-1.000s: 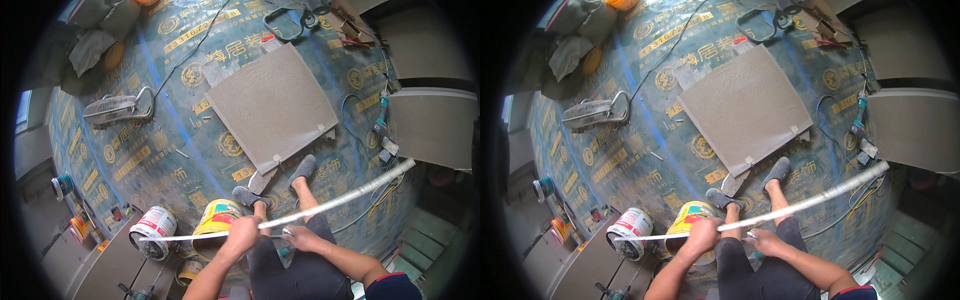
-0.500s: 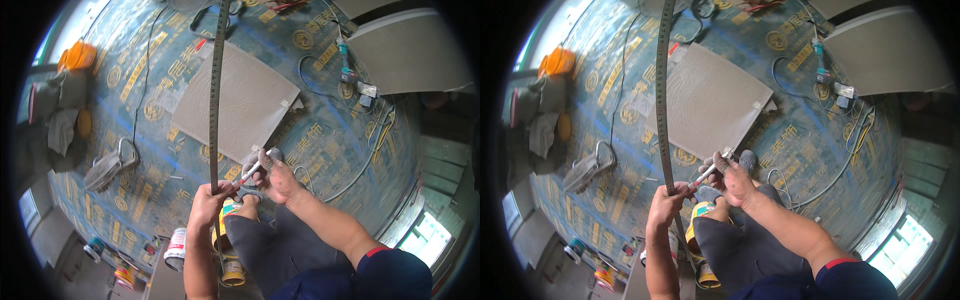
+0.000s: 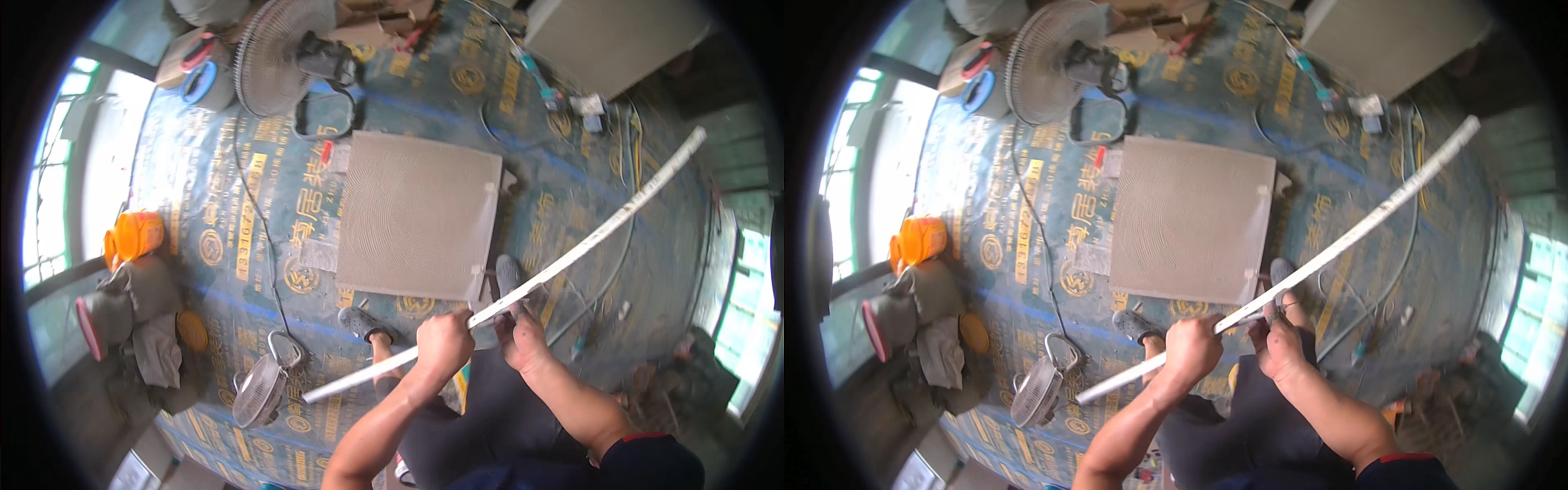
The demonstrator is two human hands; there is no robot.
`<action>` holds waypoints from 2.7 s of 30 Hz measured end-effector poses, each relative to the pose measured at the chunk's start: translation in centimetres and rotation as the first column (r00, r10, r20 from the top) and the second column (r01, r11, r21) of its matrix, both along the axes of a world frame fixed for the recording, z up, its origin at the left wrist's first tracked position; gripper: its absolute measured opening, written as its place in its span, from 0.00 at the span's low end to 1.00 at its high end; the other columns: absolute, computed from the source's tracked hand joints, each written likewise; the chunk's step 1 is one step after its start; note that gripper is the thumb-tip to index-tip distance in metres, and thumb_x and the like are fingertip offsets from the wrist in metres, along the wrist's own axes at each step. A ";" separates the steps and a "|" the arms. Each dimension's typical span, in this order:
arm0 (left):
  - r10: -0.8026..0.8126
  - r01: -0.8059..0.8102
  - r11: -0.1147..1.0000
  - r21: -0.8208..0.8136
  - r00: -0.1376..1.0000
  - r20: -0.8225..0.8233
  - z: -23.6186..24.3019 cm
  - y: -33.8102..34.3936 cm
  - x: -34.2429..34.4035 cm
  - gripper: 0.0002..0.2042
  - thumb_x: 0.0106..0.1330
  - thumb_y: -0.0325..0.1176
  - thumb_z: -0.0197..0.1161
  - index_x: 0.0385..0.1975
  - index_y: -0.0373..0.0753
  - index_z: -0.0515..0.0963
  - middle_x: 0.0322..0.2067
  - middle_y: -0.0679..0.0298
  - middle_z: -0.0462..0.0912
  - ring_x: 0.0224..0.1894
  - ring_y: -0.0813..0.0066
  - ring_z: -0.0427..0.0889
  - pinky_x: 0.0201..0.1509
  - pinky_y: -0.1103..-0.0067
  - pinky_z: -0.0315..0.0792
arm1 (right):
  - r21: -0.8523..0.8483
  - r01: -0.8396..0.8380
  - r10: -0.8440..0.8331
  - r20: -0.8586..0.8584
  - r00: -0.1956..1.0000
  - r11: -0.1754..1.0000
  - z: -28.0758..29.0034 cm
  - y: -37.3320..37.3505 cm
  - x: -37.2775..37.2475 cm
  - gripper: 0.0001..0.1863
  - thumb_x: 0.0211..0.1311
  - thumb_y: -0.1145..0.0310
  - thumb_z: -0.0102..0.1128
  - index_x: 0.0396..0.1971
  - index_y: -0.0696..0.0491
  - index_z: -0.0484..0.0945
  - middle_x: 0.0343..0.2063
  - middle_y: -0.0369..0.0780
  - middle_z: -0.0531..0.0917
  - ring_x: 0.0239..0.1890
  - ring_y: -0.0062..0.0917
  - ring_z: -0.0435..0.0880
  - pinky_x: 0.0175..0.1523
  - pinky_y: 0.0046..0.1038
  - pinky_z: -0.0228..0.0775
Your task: The person measures a tile with a tape measure, marks a line with a pink pen, and then cuts the tile along the line using a handheld power saw.
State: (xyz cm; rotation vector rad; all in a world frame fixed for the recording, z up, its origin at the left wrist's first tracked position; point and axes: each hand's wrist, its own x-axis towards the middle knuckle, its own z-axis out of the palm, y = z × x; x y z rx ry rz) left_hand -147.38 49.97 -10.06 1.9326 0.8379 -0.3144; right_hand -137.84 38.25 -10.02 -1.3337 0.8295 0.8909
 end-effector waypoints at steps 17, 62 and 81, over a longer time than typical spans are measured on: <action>-0.514 0.524 0.848 -0.073 0.782 -0.354 -24.4 19.3 -15.1 0.13 0.65 0.39 0.54 0.27 0.38 0.80 0.20 0.57 0.81 0.25 0.61 0.81 0.32 0.68 0.72 | -0.614 0.098 0.310 0.523 0.794 0.783 -31.2 -15.4 -2.3 0.21 0.63 0.50 0.57 0.40 0.55 0.73 0.30 0.37 0.78 0.30 0.26 0.76 0.41 0.28 0.70; -0.395 0.400 0.896 0.193 0.916 -0.066 -48.3 24.4 -19.5 0.14 0.53 0.36 0.67 0.38 0.37 0.81 0.35 0.51 0.82 0.41 0.53 0.81 0.46 0.68 0.73 | -0.815 -0.303 0.867 0.490 0.092 0.493 -49.3 -8.2 -5.6 0.17 0.55 0.63 0.66 0.33 0.62 0.72 0.35 0.46 0.72 0.38 0.44 0.74 0.43 0.37 0.66; -0.324 0.288 0.857 0.426 0.946 0.012 -49.4 24.8 -19.0 0.09 0.51 0.29 0.69 0.33 0.39 0.84 0.32 0.58 0.79 0.39 0.59 0.78 0.44 0.71 0.72 | -0.470 -0.166 0.477 0.684 0.553 0.867 -46.2 -9.7 -3.4 0.19 0.70 0.69 0.44 0.59 0.52 0.68 0.30 0.34 0.77 0.27 0.15 0.76 0.25 0.17 0.64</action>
